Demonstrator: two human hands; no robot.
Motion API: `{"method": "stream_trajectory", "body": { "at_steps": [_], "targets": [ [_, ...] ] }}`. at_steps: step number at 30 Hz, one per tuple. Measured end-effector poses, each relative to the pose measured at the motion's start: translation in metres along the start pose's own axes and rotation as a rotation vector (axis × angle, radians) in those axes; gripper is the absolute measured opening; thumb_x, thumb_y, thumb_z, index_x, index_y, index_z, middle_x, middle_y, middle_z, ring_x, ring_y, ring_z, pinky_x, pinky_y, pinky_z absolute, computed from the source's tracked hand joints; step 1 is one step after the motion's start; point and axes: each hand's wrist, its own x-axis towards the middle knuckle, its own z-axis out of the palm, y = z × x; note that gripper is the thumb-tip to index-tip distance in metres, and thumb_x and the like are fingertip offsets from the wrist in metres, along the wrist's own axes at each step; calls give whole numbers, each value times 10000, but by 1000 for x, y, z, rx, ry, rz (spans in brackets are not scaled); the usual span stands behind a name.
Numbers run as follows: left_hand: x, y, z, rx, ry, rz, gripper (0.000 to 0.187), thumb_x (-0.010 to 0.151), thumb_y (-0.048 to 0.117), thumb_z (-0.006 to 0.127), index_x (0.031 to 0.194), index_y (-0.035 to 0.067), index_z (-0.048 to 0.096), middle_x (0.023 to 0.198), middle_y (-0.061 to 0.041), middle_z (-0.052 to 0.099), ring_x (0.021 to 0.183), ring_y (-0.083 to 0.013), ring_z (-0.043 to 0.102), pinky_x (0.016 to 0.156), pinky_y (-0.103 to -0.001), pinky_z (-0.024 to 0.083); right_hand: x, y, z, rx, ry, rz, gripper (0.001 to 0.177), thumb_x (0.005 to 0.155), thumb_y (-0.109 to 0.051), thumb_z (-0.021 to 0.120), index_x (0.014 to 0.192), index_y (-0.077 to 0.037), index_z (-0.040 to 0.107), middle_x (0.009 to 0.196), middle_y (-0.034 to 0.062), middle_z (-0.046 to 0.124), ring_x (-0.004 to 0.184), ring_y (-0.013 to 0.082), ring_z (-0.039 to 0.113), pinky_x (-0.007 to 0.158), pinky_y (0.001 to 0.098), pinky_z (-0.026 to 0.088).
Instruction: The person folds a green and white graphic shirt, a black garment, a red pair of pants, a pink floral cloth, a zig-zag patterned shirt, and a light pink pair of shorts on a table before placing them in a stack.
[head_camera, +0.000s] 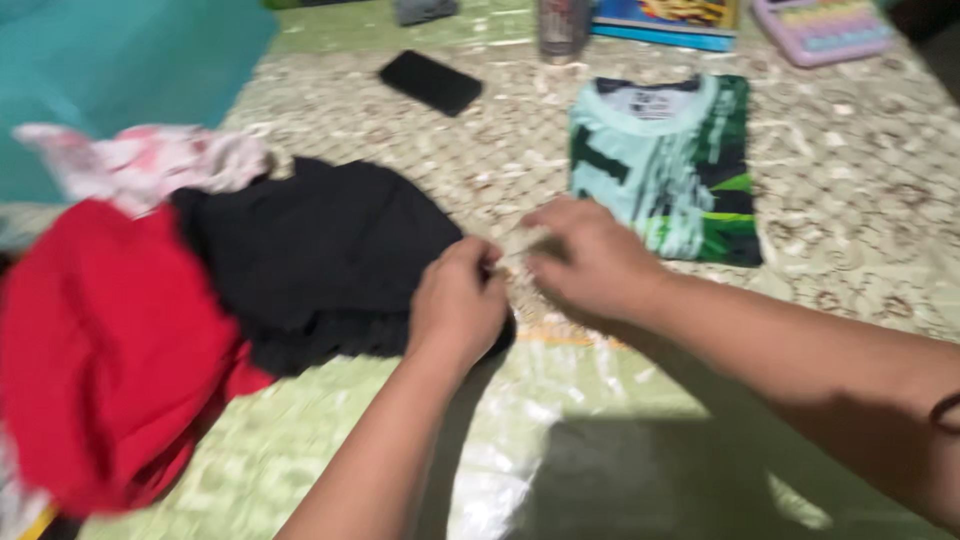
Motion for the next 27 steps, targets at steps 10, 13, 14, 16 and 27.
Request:
{"method": "stream_trajectory", "body": {
  "at_steps": [10, 13, 14, 16, 27],
  "targets": [
    [-93, -103, -77, 398, 247, -74, 672, 673, 52, 716, 1329, 116, 585, 1404, -53, 560, 1335, -304, 464, 995, -624, 329, -10, -112, 47, -226, -409, -200, 691, 726, -409, 830, 1345, -168, 641, 1358, 115, 520, 1190, 370, 525, 985, 493, 439],
    [-100, -106, -88, 559, 176, -41, 638, 675, 91, 735, 1302, 153, 631, 1330, -24, 595, 1321, -290, 451, 1051, -565, 369, -21, -106, 31, -264, -354, -309, 503, 706, -344, 805, 1158, -133, 734, 1241, 104, 581, 1124, 348, 547, 948, 462, 465],
    [-101, -107, -93, 603, 137, -59, 570, 707, 140, 762, 1267, 168, 657, 1333, -17, 595, 1335, -287, 439, 1082, -547, 369, -24, -99, 25, -179, -287, -350, 459, 691, -333, 792, 1082, -98, 739, 1188, 106, 602, 1092, 331, 571, 937, 441, 478],
    [-106, -106, -102, 544, 151, 17, 477, 672, 215, 839, 1125, 151, 703, 1283, -29, 622, 1319, -307, 440, 1083, -513, 390, -28, -77, 4, -19, -151, -430, 390, 662, -311, 768, 930, -29, 751, 1084, 108, 644, 1028, 293, 619, 914, 397, 504],
    [-62, 106, -168, -323, -361, 274, 501, 647, 259, 911, 1044, 27, 713, 928, 6, 738, 826, -92, 666, 773, -280, 567, -88, 8, -223, 949, 129, 456, 274, 916, -278, 598, 1034, -54, 701, 873, 81, 732, 742, 225, 700, 695, 364, 575]
  ]
}}
